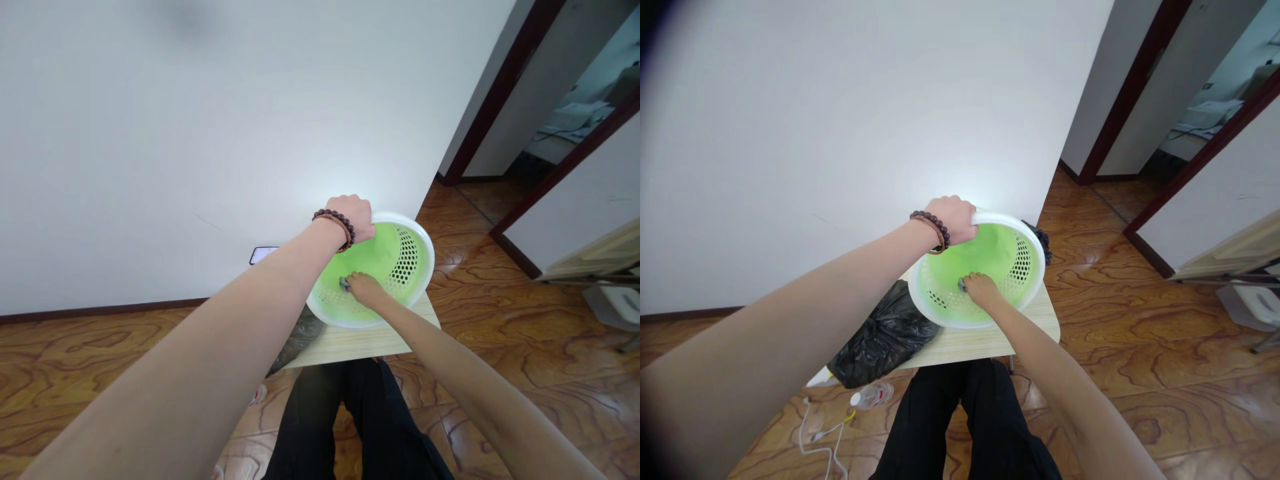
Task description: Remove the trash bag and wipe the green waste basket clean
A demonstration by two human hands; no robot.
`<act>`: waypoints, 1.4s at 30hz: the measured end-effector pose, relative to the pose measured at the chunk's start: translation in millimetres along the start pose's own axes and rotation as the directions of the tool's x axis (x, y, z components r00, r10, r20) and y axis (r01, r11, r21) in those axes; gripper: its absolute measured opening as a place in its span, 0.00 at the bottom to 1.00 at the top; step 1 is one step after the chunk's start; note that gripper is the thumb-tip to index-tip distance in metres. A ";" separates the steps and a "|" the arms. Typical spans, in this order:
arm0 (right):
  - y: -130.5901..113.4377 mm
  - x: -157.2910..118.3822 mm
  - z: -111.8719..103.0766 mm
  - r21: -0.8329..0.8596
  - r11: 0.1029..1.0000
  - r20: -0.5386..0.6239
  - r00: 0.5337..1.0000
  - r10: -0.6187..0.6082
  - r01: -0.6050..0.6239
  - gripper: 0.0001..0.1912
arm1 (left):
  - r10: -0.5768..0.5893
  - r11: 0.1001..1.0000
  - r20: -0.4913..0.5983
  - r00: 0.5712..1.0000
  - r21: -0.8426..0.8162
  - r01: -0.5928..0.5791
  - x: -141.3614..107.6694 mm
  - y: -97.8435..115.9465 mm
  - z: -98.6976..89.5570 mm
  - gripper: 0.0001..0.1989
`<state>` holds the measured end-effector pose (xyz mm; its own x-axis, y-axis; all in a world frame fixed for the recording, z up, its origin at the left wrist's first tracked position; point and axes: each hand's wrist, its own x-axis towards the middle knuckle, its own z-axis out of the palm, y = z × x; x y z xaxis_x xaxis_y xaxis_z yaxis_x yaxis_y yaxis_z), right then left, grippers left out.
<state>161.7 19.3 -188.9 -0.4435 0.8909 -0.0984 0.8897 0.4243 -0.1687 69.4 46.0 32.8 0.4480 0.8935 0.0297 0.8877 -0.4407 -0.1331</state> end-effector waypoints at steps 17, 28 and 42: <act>13.9 13.0 -3.9 0.342 0.888 -0.076 0.951 -0.300 0.308 0.07 | 0.005 1.000 0.005 1.000 -0.030 -0.005 1.2 0.6 0.5 0.21; -12.6 -8.5 22.6 0.199 0.976 -0.190 0.981 -0.049 0.087 0.21 | -0.043 0.995 0.005 0.999 -0.090 0.043 1.7 1.2 3.0 0.22; -27.2 -15.0 4.9 0.067 0.998 -0.059 0.998 -0.017 0.021 0.21 | -0.116 0.991 -0.003 0.993 -0.071 0.115 -9.8 -9.1 -4.5 0.33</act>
<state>143.7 -6.4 -187.6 -0.4518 0.8913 -0.0378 0.8708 0.4314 -0.2357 57.4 40.8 38.3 0.3423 0.9384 0.0476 0.9388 -0.3395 -0.0579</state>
